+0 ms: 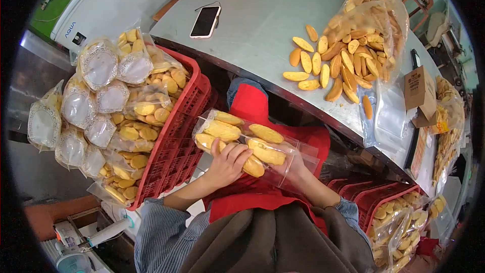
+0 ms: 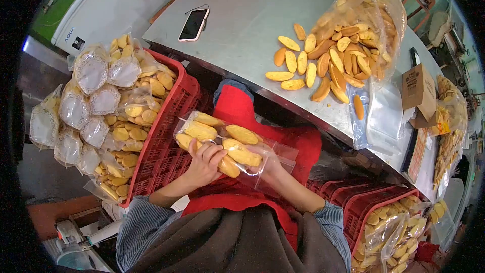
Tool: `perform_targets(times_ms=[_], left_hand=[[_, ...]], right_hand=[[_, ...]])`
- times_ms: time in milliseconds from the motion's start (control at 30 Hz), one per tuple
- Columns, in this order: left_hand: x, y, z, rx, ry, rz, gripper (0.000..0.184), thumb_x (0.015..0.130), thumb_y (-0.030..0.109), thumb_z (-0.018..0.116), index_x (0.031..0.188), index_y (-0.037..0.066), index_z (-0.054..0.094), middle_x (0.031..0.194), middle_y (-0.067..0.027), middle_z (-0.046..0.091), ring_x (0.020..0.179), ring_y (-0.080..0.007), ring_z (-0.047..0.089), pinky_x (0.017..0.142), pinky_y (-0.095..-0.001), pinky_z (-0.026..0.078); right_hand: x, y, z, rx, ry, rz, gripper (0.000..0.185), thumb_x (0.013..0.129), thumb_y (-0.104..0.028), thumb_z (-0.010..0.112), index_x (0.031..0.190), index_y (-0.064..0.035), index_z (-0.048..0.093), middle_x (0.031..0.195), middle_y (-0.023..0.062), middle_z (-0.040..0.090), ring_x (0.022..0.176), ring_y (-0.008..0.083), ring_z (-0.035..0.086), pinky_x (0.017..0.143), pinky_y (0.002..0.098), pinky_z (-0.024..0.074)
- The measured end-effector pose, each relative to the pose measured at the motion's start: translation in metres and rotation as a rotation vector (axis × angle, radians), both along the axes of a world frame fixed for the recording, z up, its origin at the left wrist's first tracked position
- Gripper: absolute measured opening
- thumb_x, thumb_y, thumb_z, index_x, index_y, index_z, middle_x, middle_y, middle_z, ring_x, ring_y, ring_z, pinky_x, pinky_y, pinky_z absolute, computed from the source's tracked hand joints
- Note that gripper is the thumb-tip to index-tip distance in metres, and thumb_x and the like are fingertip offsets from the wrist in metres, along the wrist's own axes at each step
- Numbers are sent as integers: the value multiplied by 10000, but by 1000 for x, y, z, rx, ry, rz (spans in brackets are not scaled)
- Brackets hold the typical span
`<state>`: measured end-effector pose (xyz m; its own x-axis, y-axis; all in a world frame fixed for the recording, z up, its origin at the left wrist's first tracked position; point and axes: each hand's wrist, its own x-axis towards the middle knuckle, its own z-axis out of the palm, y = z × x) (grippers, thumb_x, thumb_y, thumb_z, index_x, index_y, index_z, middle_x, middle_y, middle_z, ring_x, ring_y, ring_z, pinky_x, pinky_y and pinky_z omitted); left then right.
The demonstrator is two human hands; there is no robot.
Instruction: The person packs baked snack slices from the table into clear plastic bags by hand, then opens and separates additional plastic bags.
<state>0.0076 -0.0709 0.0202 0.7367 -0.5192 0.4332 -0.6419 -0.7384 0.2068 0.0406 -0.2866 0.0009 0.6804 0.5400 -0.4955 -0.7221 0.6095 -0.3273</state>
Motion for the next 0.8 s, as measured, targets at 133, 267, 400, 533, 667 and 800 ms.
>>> perform_targets(times_ms=[133, 267, 400, 533, 667, 800], left_hand=[[-10, 2, 1, 1, 94, 132, 658, 606, 266, 730, 1212, 325, 478, 1301, -61, 360, 1234, -398, 274, 940, -713, 63], [-10, 10, -10, 36, 159, 126, 637, 613, 310, 742, 1179, 459, 492, 1394, -62, 284, 1277, -514, 123, 926, -740, 17], [-8, 14, -17, 15, 72, 94, 618, 624, 329, 737, 1181, 448, 498, 1384, -51, 296, 1283, -491, 129, 929, -735, 17], [2, 12, -7, -81, -2, -21, 529, 671, 309, 721, 1159, 364, 523, 1336, -76, 335, 1254, -445, 206, 954, -687, 82], [5, 21, -4, -514, 114, 20, 415, 713, 231, 705, 1070, 127, 521, 1187, -144, 408, 1111, -366, 374, 968, -544, 252], [36, 19, 28, -564, 297, 370, 584, 711, 125, 721, 1198, 9, 420, 1181, -188, 449, 1119, -337, 447, 966, -408, 357]], right_hand=[[4, -3, 14, 554, -170, 111, 755, 706, -137, 673, 1333, 60, 300, 1354, 188, 384, 1211, 270, 440, 1007, 385, 372], [-11, 1, -2, 397, -287, 128, 793, 719, -117, 700, 1365, 28, 264, 1390, 139, 359, 1259, 252, 391, 1040, 367, 330], [-17, 2, -24, 249, -234, 177, 771, 760, -151, 702, 1375, 7, 264, 1394, 104, 365, 1257, 209, 392, 1034, 347, 335], [-2, -14, -3, 29, -448, 314, 762, 777, -172, 692, 1383, -7, 260, 1400, 81, 356, 1263, 186, 379, 1048, 332, 308], [34, -51, 5, -28, -782, 714, 698, 820, -179, 634, 1385, 3, 266, 1414, 84, 336, 1300, 183, 303, 1080, 312, 220], [37, -64, -14, -157, -1100, 1153, 681, 845, -163, 607, 1391, 11, 240, 1426, 93, 303, 1304, 173, 262, 1066, 293, 217]])
